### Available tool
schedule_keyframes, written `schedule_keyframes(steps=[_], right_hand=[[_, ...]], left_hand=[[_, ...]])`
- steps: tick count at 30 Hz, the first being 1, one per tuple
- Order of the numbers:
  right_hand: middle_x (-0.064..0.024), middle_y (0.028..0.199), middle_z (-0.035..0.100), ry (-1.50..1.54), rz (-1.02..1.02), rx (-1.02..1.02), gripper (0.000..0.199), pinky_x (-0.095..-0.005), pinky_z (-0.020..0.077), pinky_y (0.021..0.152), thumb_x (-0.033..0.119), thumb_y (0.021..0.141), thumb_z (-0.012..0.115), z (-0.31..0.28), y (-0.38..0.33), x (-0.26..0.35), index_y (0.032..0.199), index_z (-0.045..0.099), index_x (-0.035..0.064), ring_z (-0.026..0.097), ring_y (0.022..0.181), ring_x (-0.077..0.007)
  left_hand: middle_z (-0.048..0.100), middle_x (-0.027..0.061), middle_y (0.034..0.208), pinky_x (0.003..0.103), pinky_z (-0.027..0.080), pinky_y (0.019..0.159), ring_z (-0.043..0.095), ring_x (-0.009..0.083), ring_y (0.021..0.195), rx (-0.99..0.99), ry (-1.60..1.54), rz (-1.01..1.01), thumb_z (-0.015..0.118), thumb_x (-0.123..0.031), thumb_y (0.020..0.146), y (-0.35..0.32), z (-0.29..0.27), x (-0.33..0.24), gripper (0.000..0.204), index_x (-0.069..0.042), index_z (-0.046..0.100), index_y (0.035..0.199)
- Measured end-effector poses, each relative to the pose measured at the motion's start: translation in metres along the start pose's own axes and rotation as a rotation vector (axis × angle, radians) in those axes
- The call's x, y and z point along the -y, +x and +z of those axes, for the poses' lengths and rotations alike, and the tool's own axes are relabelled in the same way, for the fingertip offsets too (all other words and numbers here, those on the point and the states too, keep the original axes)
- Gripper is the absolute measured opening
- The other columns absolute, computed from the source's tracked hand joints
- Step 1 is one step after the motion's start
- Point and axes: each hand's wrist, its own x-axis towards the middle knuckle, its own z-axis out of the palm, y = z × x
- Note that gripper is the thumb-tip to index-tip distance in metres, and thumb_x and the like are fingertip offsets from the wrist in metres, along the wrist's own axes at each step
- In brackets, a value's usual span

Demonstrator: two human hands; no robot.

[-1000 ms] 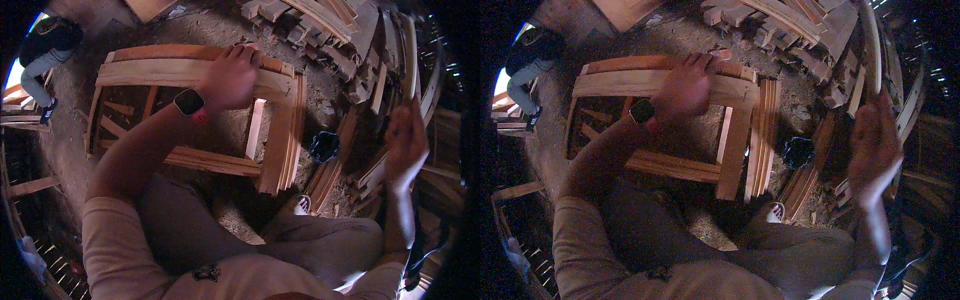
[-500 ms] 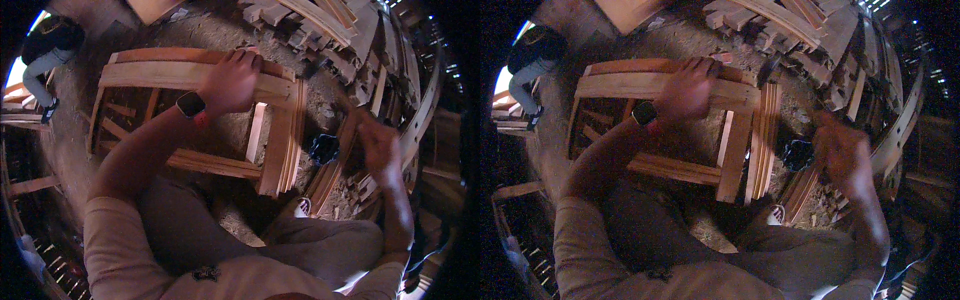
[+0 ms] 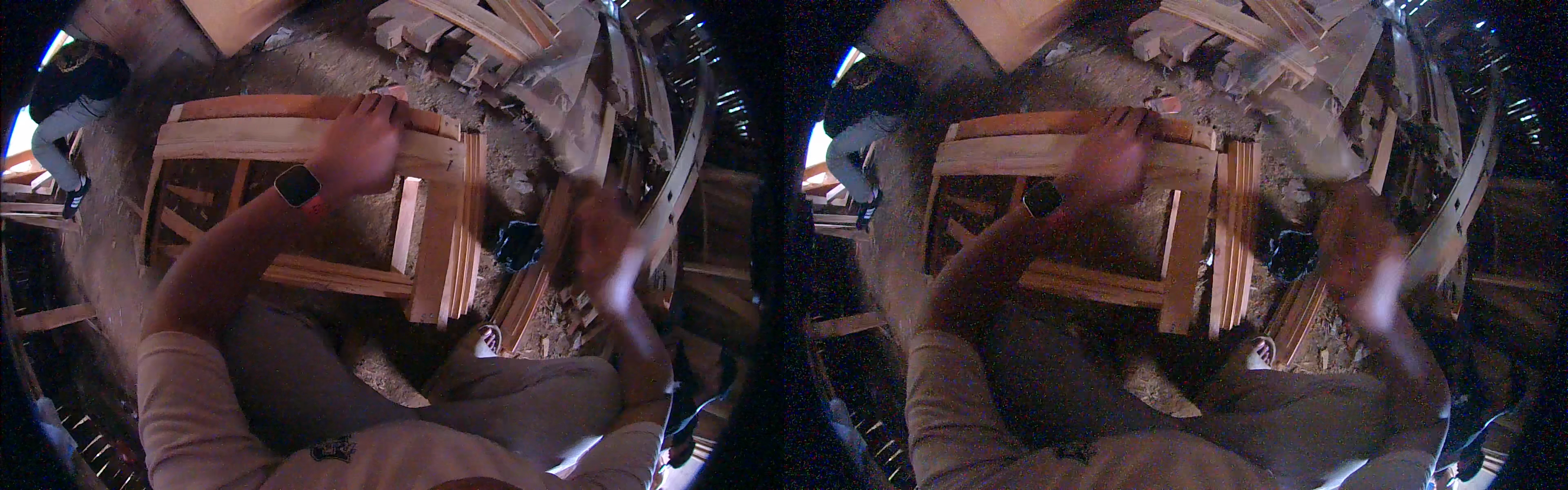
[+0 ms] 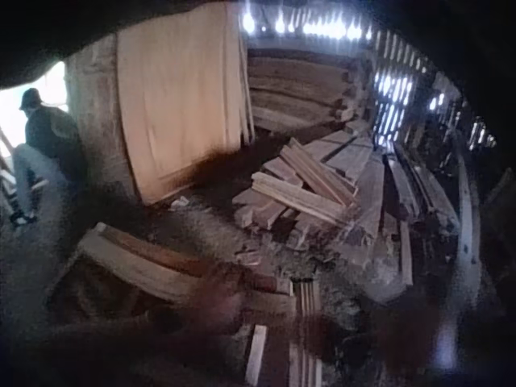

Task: The person assembles a rectangular wooden frame by hand, positioning slats and securing them with nails using a hammer. The person repeatedly aligns pieces and hammers nails into the joints to hold the frame together.

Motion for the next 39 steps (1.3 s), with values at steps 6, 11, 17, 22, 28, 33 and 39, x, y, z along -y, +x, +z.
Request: schedule_keyframes(steps=[6,11,17,22,28,33,39], right_hand=[[-0.01,0.079,0.064,-0.311,-0.011,0.166,0.032,-0.0335,0.0469,0.059,0.003,0.097,0.06,0.01,0.023,0.021,0.129,0.064,-0.0018,0.06,0.066,-0.022],[-0.0162,0.095,0.071,-0.424,-0.282,0.383,0.029,-0.0386,0.0541,0.072,0.002,0.095,0.061,0.01,-0.012,-0.016,0.123,0.063,-0.0044,0.068,0.082,-0.0254],[-0.011,0.104,0.073,-0.261,0.025,0.059,0.026,-0.0385,0.055,0.071,0.008,0.104,0.052,-0.002,0.021,0.037,0.125,0.061,-0.0045,0.068,0.081,-0.0234],[-0.0039,0.083,0.063,-0.246,-0.236,0.317,0.022,-0.0292,0.0479,0.061,0.015,0.105,0.055,0.016,-0.005,-0.022,0.118,0.061,-0.0025,0.056,0.066,-0.0115],[-0.0153,0.092,0.07,-0.272,0.283,0.39,0.029,-0.0326,0.051,0.067,0.014,0.103,0.055,0.005,0.024,0.038,0.125,0.06,-0.0046,0.063,0.075,-0.0158],[-0.0051,0.084,0.065,0.026,0.158,0.367,0.029,-0.0287,0.0458,0.068,0.016,0.103,0.056,0.012,-0.018,-0.058,0.126,0.062,-0.0014,0.055,0.073,-0.01],[-0.0006,0.09,0.062,0.009,0.258,0.517,0.032,-0.0277,0.0449,0.07,0.017,0.103,0.059,0.012,0.047,-0.021,0.13,0.063,0.0,0.052,0.077,-0.0073]], left_hand=[[0.055,0.0249,0.127,0.048,0.046,0.106,0.054,0.0399,0.117,-0.063,0.039,-0.009,0.072,-0.016,0.064,-0.015,0.002,0.01,0.067,0.01,0.058,0.124],[0.055,0.0252,0.127,0.049,0.043,0.108,0.054,0.0395,0.119,-0.037,0.035,0.029,0.071,-0.018,0.065,-0.002,0.004,0.009,0.067,0.011,0.057,0.123],[0.055,0.026,0.128,0.048,0.042,0.109,0.053,0.0386,0.121,0.007,0.069,-0.007,0.071,-0.022,0.067,-0.014,-0.004,0.008,0.071,0.014,0.054,0.126],[0.054,0.0236,0.124,0.047,0.045,0.107,0.054,0.0385,0.118,-0.189,0.037,0.062,0.073,-0.015,0.063,-0.002,0.031,0.015,0.071,0.011,0.055,0.127],[0.056,0.0218,0.125,0.047,0.044,0.106,0.054,0.0371,0.117,-0.064,0.075,0.017,0.072,-0.017,0.065,-0.013,-0.002,0.009,0.071,0.009,0.055,0.128],[0.056,0.0212,0.127,0.046,0.046,0.104,0.056,0.0363,0.118,-0.079,0.097,0.051,0.069,-0.016,0.071,-0.006,0.006,0.008,0.065,0.009,0.054,0.13],[0.058,0.0187,0.128,0.045,0.051,0.1,0.056,0.037,0.118,-0.055,0.114,-0.019,0.064,-0.011,0.079,-0.011,0.003,0.008,0.059,0.004,0.053,0.134]])
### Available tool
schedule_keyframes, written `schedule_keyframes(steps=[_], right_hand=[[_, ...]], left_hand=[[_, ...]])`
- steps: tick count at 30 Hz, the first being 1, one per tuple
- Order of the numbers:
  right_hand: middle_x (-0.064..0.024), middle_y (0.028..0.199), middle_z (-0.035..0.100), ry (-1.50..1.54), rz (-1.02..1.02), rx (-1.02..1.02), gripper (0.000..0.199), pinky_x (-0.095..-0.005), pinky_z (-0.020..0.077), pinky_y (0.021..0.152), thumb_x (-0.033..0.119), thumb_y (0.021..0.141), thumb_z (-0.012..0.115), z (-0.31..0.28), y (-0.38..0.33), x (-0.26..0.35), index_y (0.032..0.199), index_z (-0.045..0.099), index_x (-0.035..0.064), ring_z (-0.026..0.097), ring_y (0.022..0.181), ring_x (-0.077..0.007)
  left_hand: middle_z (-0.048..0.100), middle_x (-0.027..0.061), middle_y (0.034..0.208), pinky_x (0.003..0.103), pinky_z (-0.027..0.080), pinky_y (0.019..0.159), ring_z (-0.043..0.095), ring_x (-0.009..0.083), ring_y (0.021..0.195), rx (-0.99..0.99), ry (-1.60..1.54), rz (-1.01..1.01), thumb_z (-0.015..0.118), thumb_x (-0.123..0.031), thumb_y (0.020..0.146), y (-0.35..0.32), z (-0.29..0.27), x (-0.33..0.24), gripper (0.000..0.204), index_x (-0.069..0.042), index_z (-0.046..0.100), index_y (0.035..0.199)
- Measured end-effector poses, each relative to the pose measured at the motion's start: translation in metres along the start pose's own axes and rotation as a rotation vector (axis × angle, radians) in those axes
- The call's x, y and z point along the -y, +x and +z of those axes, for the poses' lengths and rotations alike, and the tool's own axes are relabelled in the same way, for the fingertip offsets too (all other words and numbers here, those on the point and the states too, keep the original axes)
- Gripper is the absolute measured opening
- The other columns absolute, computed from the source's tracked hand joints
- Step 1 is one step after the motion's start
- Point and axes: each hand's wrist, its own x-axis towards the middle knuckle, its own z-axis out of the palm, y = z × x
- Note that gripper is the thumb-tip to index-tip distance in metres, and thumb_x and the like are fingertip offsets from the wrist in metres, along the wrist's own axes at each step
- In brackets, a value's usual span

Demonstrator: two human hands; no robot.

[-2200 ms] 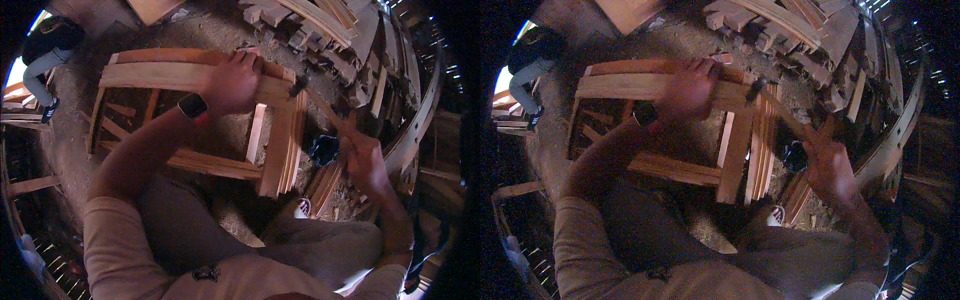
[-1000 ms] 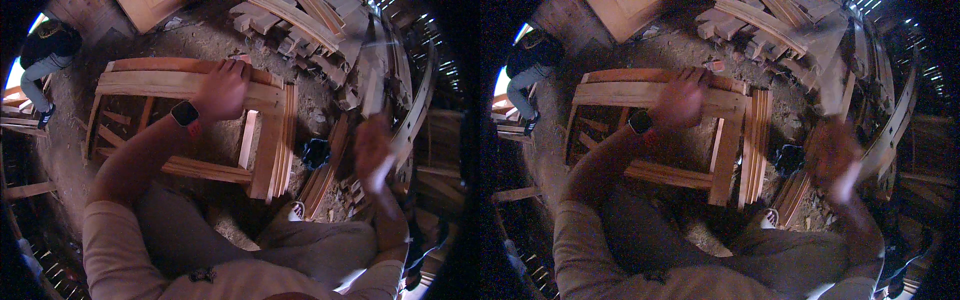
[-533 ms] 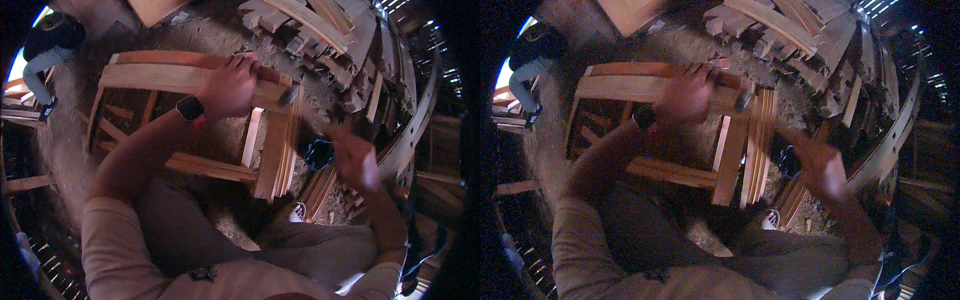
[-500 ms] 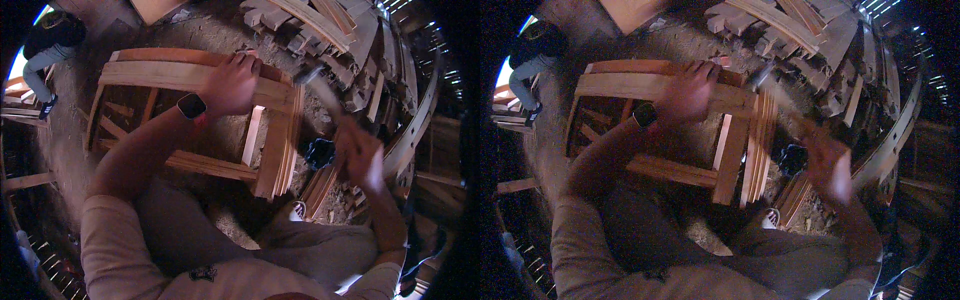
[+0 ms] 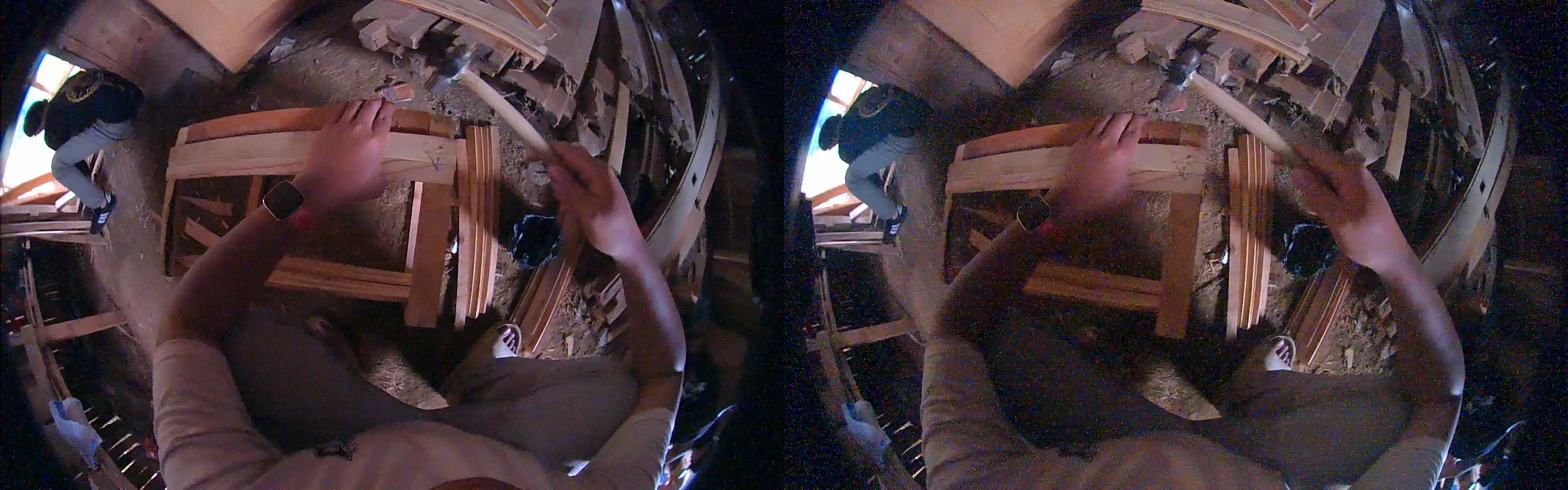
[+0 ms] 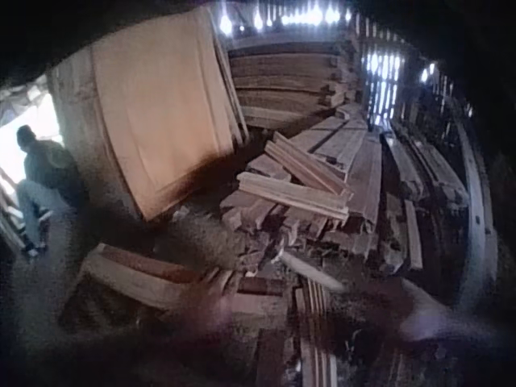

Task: The person assembles a rectangular wooden frame by hand, positioning slats and securing them with nails using a hammer. The person repeatedly aligns pieces and hammers nails into the joints to hold the frame together.

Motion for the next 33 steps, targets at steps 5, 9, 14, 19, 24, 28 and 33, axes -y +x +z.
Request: schedule_keyframes(steps=[5,9,14,19,24,28,33], right_hand=[[0.0014,0.098,0.06,-0.045,-0.04,0.015,0.037,-0.0245,0.0436,0.072,0.02,0.105,0.057,-0.014,0.01,-0.034,0.137,0.06,0.0024,0.051,0.083,-0.005],[-0.0019,0.11,0.064,0.207,-0.166,0.082,0.043,-0.0252,0.0452,0.079,0.021,0.103,0.059,-0.032,0.025,-0.046,0.142,0.055,0.0026,0.054,0.09,-0.0073],[-0.005,0.126,0.066,0.701,-0.109,0.104,0.048,-0.0296,0.0497,0.087,0.024,0.1,0.066,-0.033,0.033,-0.083,0.142,0.055,0.0023,0.061,0.105,-0.0143],[-0.0013,0.105,0.065,0.111,-0.142,0.094,0.048,-0.0233,0.0437,0.077,0.017,0.101,0.061,-0.032,0.041,-0.063,0.147,0.052,0.0062,0.053,0.089,-0.0067],[-0.0096,0.139,0.063,0.743,-0.124,0.049,0.045,-0.0351,0.0422,0.109,0.016,0.104,0.058,-0.03,0.028,-0.08,0.147,0.052,0.0053,0.057,0.127,-0.0211],[-0.0112,0.143,0.06,0.004,-0.101,0.213,0.039,-0.0345,0.0396,0.111,0.013,0.104,0.056,-0.041,0.032,-0.042,0.142,0.057,0.0029,0.056,0.129,-0.0227],[-0.0105,0.141,0.061,-0.062,-0.044,0.156,0.04,-0.0318,0.0434,0.105,0.011,0.103,0.057,-0.042,0.028,-0.04,0.142,0.057,0.0025,0.058,0.124,-0.0197]], left_hand=[[0.057,0.0193,0.128,0.046,0.05,0.101,0.056,0.0384,0.119,0.003,-0.004,0.005,0.061,-0.009,0.081,0.004,-0.002,-0.004,0.057,0.003,0.052,0.136],[0.057,0.0206,0.129,0.047,0.043,0.108,0.054,0.0372,0.121,0.028,-0.023,0.009,0.066,-0.013,0.073,0.003,-0.002,-0.001,0.067,0.007,0.05,0.136],[0.056,0.0208,0.131,0.046,0.047,0.106,0.054,0.0393,0.122,0.026,-0.046,-0.001,0.059,-0.006,0.081,0.001,-0.003,-0.002,0.059,0.003,0.049,0.138],[0.055,0.0215,0.133,0.047,0.046,0.106,0.053,0.0404,0.123,0.066,-0.028,0.012,0.058,-0.007,0.08,0.003,-0.001,-0.001,0.06,0.004,0.049,0.138],[0.055,0.0218,0.129,0.047,0.046,0.106,0.053,0.04,0.121,0.038,-0.009,0.035,0.059,-0.01,0.08,0.002,-0.001,0.0,0.06,0.005,0.048,0.137],[0.056,0.0226,0.127,0.048,0.046,0.106,0.054,0.0406,0.119,0.026,0.023,0.022,0.06,-0.011,0.079,0.004,0.004,-0.002,0.061,0.007,0.048,0.136],[0.056,0.0238,0.127,0.049,0.046,0.106,0.054,0.0412,0.119,0.029,-0.021,0.047,0.059,-0.011,0.08,0.0,0.004,0.0,0.059,0.008,0.049,0.135]])
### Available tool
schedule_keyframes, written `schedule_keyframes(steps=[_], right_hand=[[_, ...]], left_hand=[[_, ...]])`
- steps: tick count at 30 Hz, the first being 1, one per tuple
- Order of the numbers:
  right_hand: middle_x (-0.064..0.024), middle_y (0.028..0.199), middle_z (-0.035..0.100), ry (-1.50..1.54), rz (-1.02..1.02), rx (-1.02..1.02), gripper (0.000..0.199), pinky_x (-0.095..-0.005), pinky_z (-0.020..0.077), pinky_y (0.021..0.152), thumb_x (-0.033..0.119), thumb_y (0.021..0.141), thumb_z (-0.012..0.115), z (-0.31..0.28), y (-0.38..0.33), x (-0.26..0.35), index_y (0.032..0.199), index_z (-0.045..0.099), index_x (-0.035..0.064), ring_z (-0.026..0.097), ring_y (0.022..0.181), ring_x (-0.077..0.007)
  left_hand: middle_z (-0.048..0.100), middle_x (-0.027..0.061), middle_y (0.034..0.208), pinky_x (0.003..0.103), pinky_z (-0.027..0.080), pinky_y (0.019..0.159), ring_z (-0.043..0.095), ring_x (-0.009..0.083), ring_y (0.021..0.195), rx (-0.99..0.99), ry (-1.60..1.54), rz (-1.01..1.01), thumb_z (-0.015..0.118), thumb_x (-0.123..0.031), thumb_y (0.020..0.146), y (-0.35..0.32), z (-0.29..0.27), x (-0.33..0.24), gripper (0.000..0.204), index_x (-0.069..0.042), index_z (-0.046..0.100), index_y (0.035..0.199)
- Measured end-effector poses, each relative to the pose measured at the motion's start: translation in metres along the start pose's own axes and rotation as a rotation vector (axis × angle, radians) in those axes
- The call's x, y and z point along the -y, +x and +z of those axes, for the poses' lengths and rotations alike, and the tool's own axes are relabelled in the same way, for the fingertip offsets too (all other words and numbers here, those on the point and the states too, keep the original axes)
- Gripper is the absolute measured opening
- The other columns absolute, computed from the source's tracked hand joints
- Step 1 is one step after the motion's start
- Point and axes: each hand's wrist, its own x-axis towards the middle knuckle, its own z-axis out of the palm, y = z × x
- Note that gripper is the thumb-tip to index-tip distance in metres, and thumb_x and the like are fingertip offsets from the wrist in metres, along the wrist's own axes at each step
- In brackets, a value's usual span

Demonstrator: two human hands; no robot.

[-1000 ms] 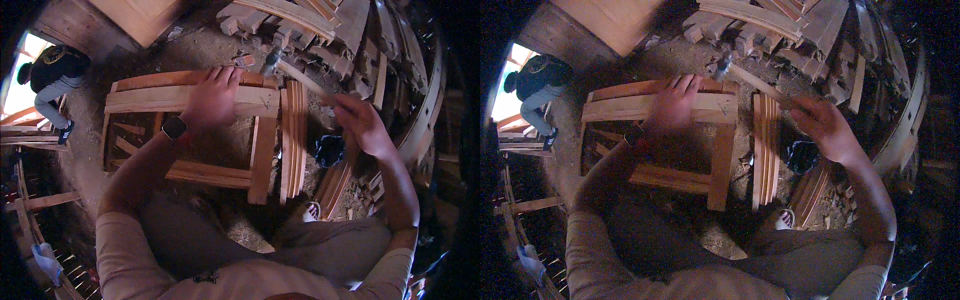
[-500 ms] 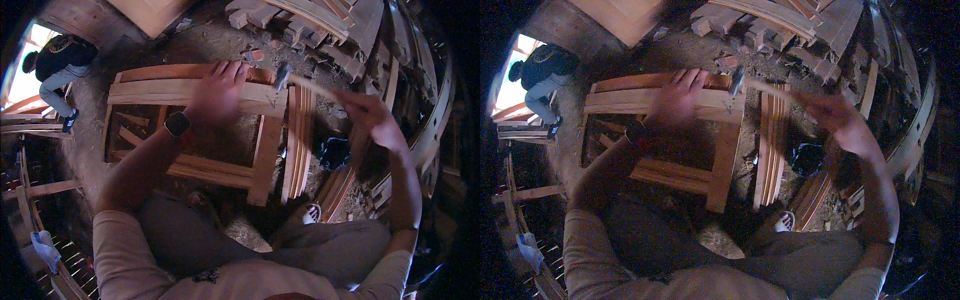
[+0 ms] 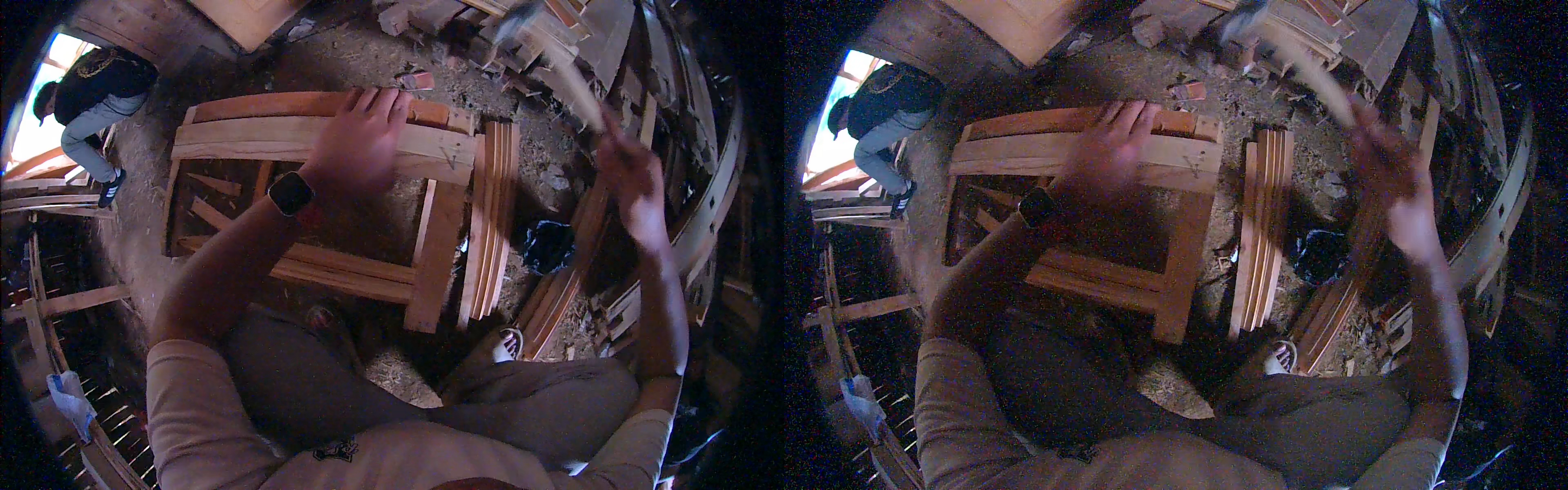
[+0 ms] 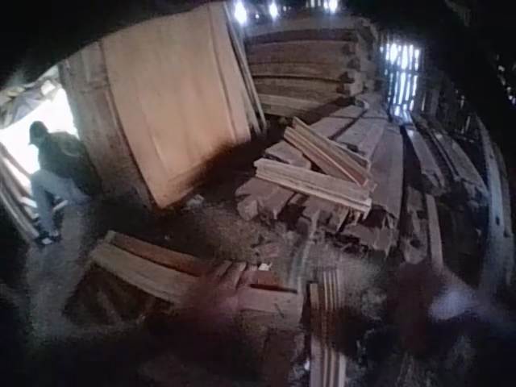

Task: The person assembles a rectangular wooden frame by hand, positioning slats and securing them with nails using a hammer. The person repeatedly aligns pieces and hammers nails into the joints to hold the frame together.

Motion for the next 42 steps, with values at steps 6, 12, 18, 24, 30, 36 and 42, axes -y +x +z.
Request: schedule_keyframes(steps=[6,12,18,24,30,36,42], right_hand=[[-0.011,0.129,0.067,0.112,-0.086,-0.118,0.042,-0.031,0.0472,0.098,0.011,0.1,0.059,-0.013,0.006,-0.001,0.141,0.057,0.0002,0.063,0.114,-0.0193],[-0.0091,0.116,0.072,-0.072,-0.244,0.191,0.037,-0.0306,0.05,0.089,0.015,0.1,0.057,-0.011,0.004,-0.029,0.133,0.063,-0.001,0.063,0.103,-0.0182],[-0.0132,0.129,0.069,0.151,0.009,-0.246,0.033,-0.033,0.0478,0.101,0.008,0.101,0.06,0.003,0.01,0.019,0.133,0.062,-0.0003,0.063,0.115,-0.0194],[-0.0101,0.131,0.069,-0.08,-0.042,0.037,0.042,-0.0297,0.0464,0.094,0.007,0.102,0.057,-0.022,0.011,0.007,0.144,0.056,0.0037,0.06,0.105,-0.0128],[-0.0096,0.125,0.072,-0.24,-0.228,0.027,0.036,-0.033,0.0492,0.095,0.016,0.102,0.06,-0.014,0.018,0.006,0.137,0.063,0.0064,0.065,0.105,-0.0156],[-0.0135,0.118,0.073,0.088,-0.195,-0.204,0.038,-0.0335,0.0456,0.101,0.013,0.1,0.061,-0.021,0.025,0.008,0.136,0.063,0.0015,0.062,0.115,-0.0173],[-0.0141,0.114,0.074,-0.217,-0.304,-0.096,0.038,-0.0324,0.049,0.086,0.011,0.098,0.061,-0.009,0.024,0.039,0.135,0.064,0.0031,0.065,0.087,-0.0188]], left_hand=[[0.056,0.0237,0.126,0.048,0.046,0.105,0.055,0.0412,0.117,-0.088,0.075,0.003,0.057,-0.009,0.082,0.0,0.007,0.002,0.057,0.008,0.049,0.136],[0.056,0.0239,0.128,0.047,0.048,0.103,0.055,0.0405,0.117,0.029,0.019,-0.02,0.055,-0.008,0.083,0.008,-0.004,-0.001,0.055,0.007,0.049,0.136],[0.057,0.0203,0.123,0.046,0.049,0.101,0.055,0.0379,0.114,-0.035,0.08,0.006,0.056,-0.009,0.082,-0.002,-0.003,0.0,0.056,0.006,0.05,0.135],[0.058,0.0185,0.123,0.045,0.048,0.103,0.056,0.0359,0.114,-0.004,0.059,-0.012,0.057,-0.01,0.082,0.002,-0.003,-0.004,0.056,0.005,0.052,0.135],[0.058,0.019,0.122,0.045,0.046,0.105,0.055,0.0357,0.115,-0.058,0.113,0.037,0.058,-0.012,0.081,0.001,0.005,0.004,0.054,0.005,0.052,0.133],[0.057,0.0199,0.123,0.043,0.047,0.105,0.055,0.0359,0.117,-0.035,0.076,0.023,0.058,-0.014,0.082,0.004,0.003,0.002,0.055,0.007,0.052,0.133],[0.058,0.0194,0.124,0.043,0.048,0.104,0.056,0.0347,0.116,0.006,0.121,0.007,0.059,-0.015,0.083,-0.003,0.001,0.0,0.052,0.007,0.055,0.13]])
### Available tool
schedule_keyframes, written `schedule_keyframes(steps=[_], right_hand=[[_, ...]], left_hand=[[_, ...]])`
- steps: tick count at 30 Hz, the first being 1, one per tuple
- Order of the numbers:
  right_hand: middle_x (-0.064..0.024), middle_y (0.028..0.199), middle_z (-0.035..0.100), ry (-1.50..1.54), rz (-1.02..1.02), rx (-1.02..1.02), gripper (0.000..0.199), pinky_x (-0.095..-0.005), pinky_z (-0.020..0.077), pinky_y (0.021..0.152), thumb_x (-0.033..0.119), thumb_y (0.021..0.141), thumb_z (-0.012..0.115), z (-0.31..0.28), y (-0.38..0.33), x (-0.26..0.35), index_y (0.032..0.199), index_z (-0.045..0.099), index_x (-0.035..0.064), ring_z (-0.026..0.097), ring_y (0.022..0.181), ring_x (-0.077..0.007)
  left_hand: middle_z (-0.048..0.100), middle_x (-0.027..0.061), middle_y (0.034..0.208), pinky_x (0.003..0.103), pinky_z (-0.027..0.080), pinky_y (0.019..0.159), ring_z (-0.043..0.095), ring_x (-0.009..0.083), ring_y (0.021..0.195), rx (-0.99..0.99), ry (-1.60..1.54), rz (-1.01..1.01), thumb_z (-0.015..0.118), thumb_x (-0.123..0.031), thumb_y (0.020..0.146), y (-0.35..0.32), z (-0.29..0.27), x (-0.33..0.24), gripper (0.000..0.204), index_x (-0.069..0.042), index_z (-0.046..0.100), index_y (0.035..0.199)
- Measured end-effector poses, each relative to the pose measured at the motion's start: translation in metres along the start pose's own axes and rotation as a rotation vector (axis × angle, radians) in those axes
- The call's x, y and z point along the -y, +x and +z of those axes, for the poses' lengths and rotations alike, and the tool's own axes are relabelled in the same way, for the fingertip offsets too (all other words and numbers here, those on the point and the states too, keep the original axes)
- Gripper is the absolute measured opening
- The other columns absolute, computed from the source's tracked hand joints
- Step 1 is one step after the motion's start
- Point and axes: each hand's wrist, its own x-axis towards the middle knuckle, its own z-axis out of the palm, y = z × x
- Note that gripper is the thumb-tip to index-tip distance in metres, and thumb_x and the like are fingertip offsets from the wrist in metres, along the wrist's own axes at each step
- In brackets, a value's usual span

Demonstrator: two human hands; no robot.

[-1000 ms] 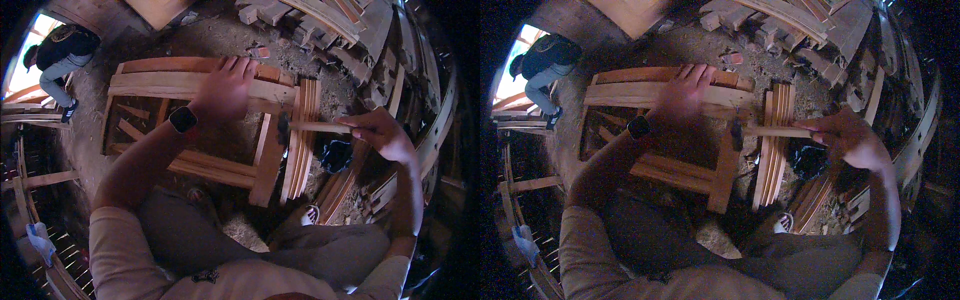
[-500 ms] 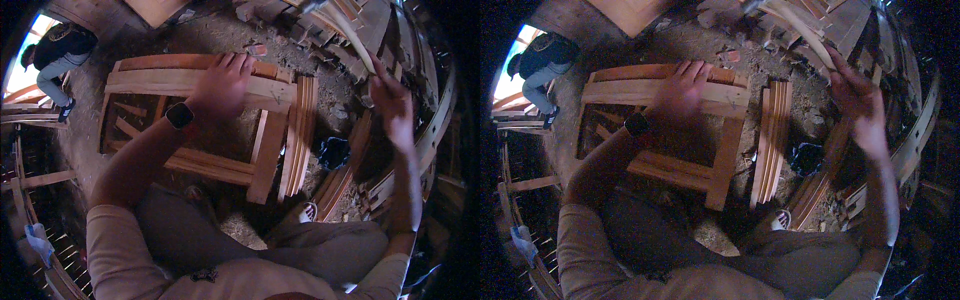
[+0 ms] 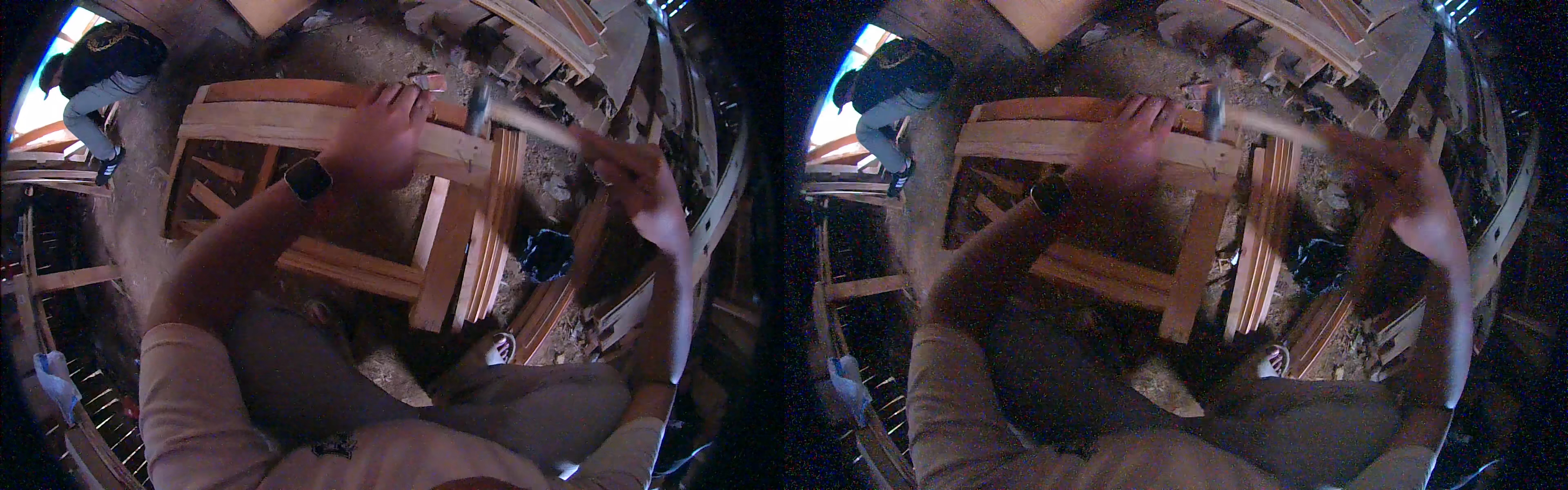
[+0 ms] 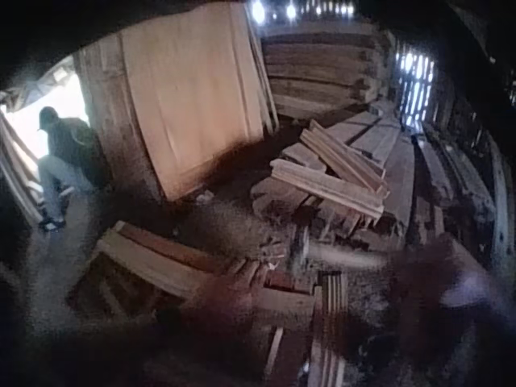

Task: The person assembles a rectangular wooden frame by hand, positioning slats and securing them with nails using a hammer. The person repeatedly aligns pieces and hammers nails into the joints to hold the frame together.

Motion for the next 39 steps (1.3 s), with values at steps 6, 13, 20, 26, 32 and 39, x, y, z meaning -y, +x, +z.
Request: schedule_keyframes(steps=[6,13,20,26,32,39], right_hand=[[-0.0064,0.101,0.073,0.121,0.0,-0.125,0.038,-0.0296,0.0433,0.071,0.008,0.098,0.06,0.004,-0.018,-0.021,0.135,0.063,0.0025,0.055,0.08,-0.0105],[-0.0059,0.106,0.073,-0.097,0.109,-0.145,0.039,-0.0273,0.0428,0.071,0.003,0.099,0.057,-0.011,-0.004,0.034,0.138,0.06,0.0016,0.056,0.082,-0.0099],[-0.0138,0.105,0.076,-0.09,0.087,-0.282,0.037,-0.0342,0.0494,0.072,0.006,0.097,0.061,-0.008,-0.008,0.029,0.133,0.066,0.0068,0.062,0.075,-0.0194],[-0.0155,0.104,0.075,-0.189,0.097,0.158,0.04,-0.0332,0.0503,0.08,0.007,0.097,0.062,-0.008,-0.018,0.032,0.137,0.062,0.0045,0.065,0.085,-0.0182],[-0.0146,0.117,0.072,-0.051,0.008,-0.121,0.045,-0.0326,0.0514,0.087,-0.005,0.091,0.056,0.01,-0.032,0.012,0.136,0.061,0.0002,0.065,0.093,-0.0193],[-0.014,0.126,0.07,-0.054,0.09,-0.132,0.047,-0.0328,0.0514,0.093,-0.002,0.093,0.052,-0.003,-0.042,-0.003,0.139,0.059,0.0014,0.067,0.108,-0.0201]], left_hand=[[0.057,0.019,0.125,0.046,0.048,0.102,0.055,0.0343,0.116,-0.034,-0.001,0.028,0.058,-0.015,0.083,0.001,0.004,0.0,0.052,0.007,0.055,0.131],[0.057,0.0201,0.125,0.046,0.047,0.102,0.054,0.0354,0.117,-0.029,-0.072,-0.004,0.059,-0.015,0.083,0.003,-0.002,0.001,0.054,0.007,0.054,0.132],[0.058,0.0201,0.119,0.046,0.049,0.1,0.056,0.0353,0.113,-0.114,-0.025,0.04,0.058,-0.015,0.083,0.005,0.007,0.003,0.054,0.01,0.053,0.13],[0.058,0.0216,0.119,0.047,0.048,0.101,0.057,0.0374,0.113,-0.111,-0.012,0.004,0.058,-0.018,0.084,0.0,0.005,-0.001,0.054,0.01,0.054,0.13],[0.055,0.0265,0.131,0.05,0.043,0.106,0.055,0.0388,0.12,-0.016,-0.041,0.025,0.064,-0.022,0.077,0.004,0.004,0.004,0.067,0.013,0.051,0.132],[0.055,0.0268,0.131,0.053,0.043,0.108,0.055,0.0416,0.122,-0.002,-0.107,-0.013,0.069,-0.022,0.074,0.006,-0.007,-0.004,0.071,0.01,0.052,0.135]])
